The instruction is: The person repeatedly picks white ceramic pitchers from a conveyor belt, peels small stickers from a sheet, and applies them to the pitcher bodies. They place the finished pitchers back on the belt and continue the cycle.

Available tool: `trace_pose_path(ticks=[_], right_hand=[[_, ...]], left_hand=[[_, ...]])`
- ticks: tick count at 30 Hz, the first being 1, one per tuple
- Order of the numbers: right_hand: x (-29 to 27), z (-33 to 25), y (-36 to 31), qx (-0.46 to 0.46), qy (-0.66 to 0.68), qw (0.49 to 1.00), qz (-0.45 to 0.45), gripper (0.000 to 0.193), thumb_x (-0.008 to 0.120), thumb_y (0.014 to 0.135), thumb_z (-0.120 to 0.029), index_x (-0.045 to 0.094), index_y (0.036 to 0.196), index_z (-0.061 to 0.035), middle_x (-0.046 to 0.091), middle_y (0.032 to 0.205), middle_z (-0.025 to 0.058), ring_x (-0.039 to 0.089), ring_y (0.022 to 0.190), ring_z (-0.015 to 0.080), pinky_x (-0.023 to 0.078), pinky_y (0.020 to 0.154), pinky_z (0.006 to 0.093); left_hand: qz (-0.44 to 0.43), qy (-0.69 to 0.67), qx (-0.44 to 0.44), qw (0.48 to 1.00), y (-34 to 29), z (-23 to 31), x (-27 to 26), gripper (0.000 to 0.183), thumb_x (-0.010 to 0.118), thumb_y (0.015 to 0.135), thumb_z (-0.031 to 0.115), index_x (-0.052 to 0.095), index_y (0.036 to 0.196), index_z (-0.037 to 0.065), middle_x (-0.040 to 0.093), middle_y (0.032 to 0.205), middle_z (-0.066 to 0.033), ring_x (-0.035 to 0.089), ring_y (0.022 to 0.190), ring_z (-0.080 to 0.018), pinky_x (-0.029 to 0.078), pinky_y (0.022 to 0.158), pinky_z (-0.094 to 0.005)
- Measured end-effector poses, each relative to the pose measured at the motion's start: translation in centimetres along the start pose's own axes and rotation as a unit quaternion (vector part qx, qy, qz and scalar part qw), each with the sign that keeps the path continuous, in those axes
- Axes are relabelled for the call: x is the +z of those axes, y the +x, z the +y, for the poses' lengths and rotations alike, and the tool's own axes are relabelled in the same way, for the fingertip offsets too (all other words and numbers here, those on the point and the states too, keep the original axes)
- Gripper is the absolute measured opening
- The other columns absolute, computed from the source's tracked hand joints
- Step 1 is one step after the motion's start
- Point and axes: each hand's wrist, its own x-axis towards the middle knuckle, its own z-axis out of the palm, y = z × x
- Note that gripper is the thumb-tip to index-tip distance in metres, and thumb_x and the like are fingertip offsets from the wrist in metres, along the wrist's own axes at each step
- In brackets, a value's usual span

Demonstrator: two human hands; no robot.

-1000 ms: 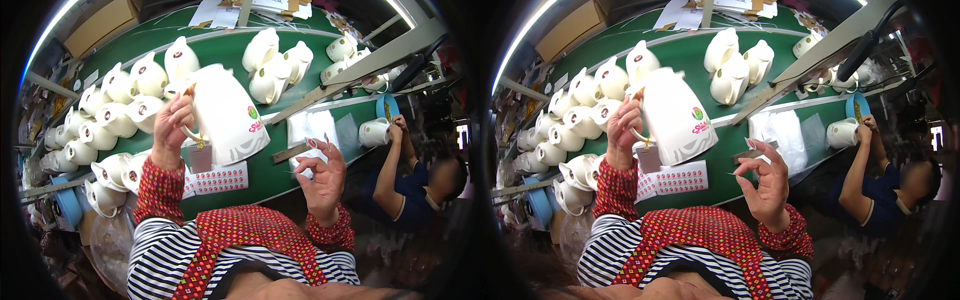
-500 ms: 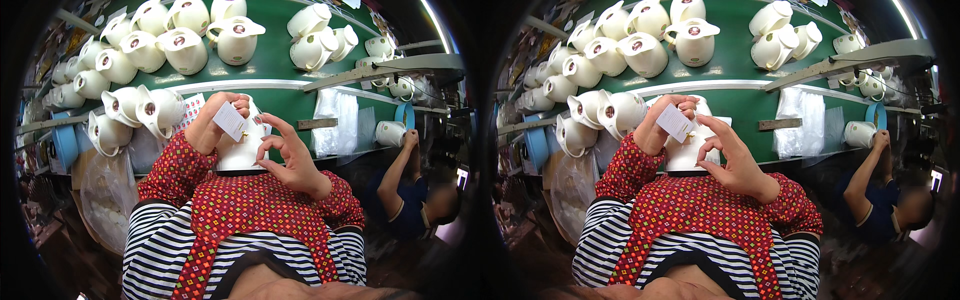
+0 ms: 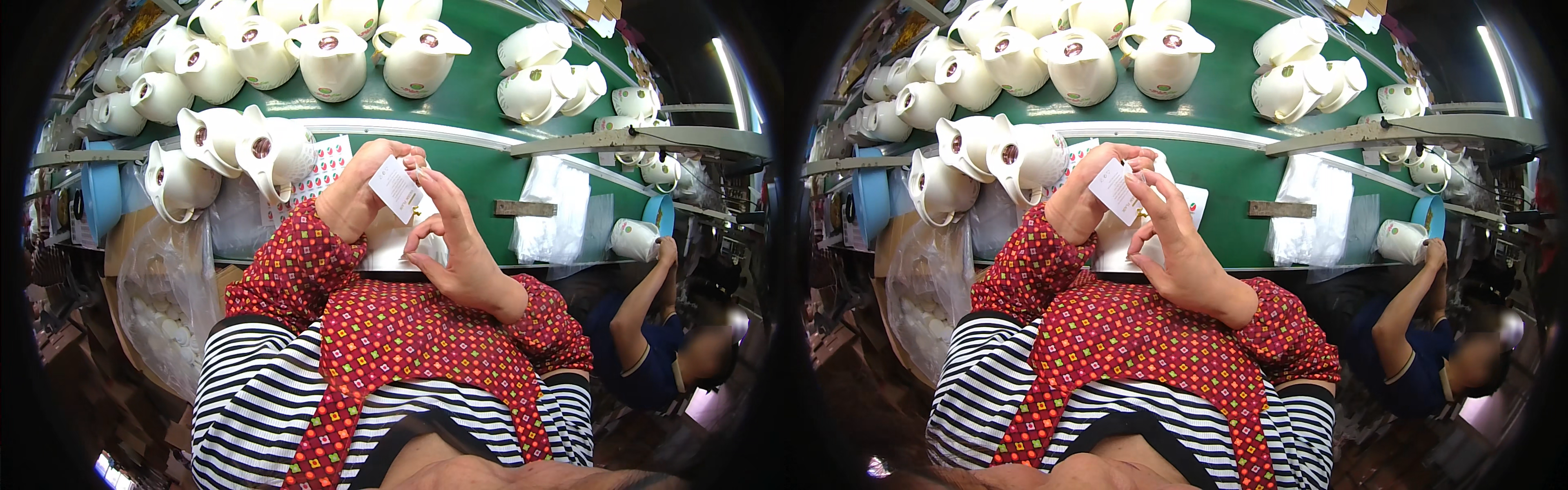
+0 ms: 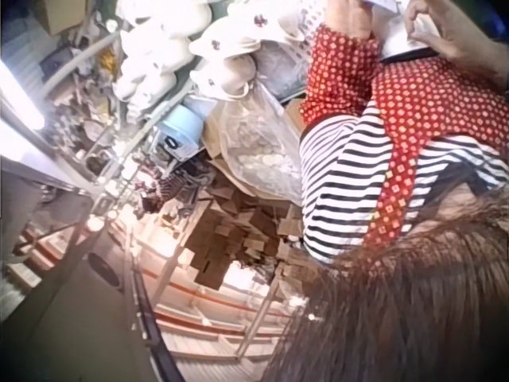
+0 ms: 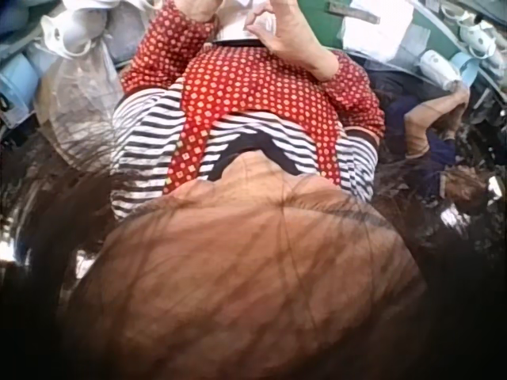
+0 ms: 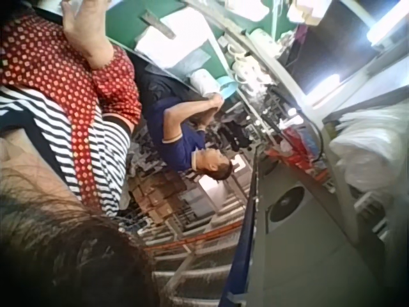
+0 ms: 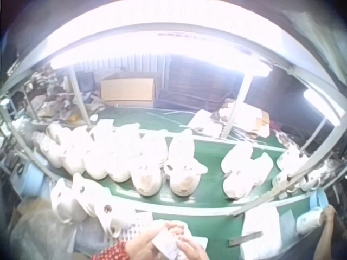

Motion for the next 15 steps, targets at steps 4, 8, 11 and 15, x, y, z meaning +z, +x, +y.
trace_pose_path(ticks=[4, 8, 11, 15], right_hand=[[0.3, 0.3, 0.2, 0.007, -0.011, 1.0, -0.001, 0.1, 0.069, 0.083, 0.017, 0.021, 0.166, -0.0126, 0.019, 0.165, 0.0192, 0.068, 0.093, 0.018, 0.055, 0.092, 0.0331], [0.7, 1.0, 0.4, -0.01, -0.036, 0.999, 0.007, 0.1, 0.07, 0.083, 0.017, 0.023, 0.166, -0.0142, 0.02, 0.165, 0.0196, 0.068, 0.093, 0.0183, 0.055, 0.092, 0.0334], [1.3, 2.1, 0.3, -0.026, -0.068, 0.997, 0.013, 0.101, 0.071, 0.081, 0.016, 0.025, 0.165, -0.017, 0.022, 0.164, 0.0207, 0.067, 0.096, 0.0199, 0.056, 0.091, 0.0346], [1.6, 2.7, 0.3, -0.085, -0.126, 0.988, 0.036, 0.103, 0.077, 0.078, 0.014, 0.03, 0.162, -0.021, 0.024, 0.163, 0.022, 0.065, 0.104, 0.025, 0.057, 0.091, 0.038]], left_hand=[[-0.089, -0.176, -0.096, 0.976, 4.4, -1.3, -4.5, 0.019, 0.05, 0.105, 0.01, 0.053, 0.121, -0.001, 0.06, 0.084, -0.0001, 0.06, 0.072, -0.0133, 0.053, 0.065, -0.0255], [0.014, -0.112, -0.08, 0.99, 3.2, -0.3, -2.7, 0.016, 0.05, 0.104, 0.007, 0.053, 0.119, 0.001, 0.057, 0.081, 0.0016, 0.058, 0.069, -0.0108, 0.051, 0.063, -0.0239], [-0.092, -0.224, -0.102, 0.965, 3.8, -0.6, -3.7, 0.015, 0.049, 0.105, 0.006, 0.052, 0.119, 0.002, 0.055, 0.082, 0.0021, 0.056, 0.069, -0.0097, 0.049, 0.063, -0.0233], [-0.048, -0.188, -0.06, 0.979, 2.2, -0.5, -2.4, 0.013, 0.048, 0.106, 0.007, 0.05, 0.117, 0.001, 0.053, 0.082, 0.0034, 0.053, 0.069, -0.0087, 0.048, 0.064, -0.0226]])
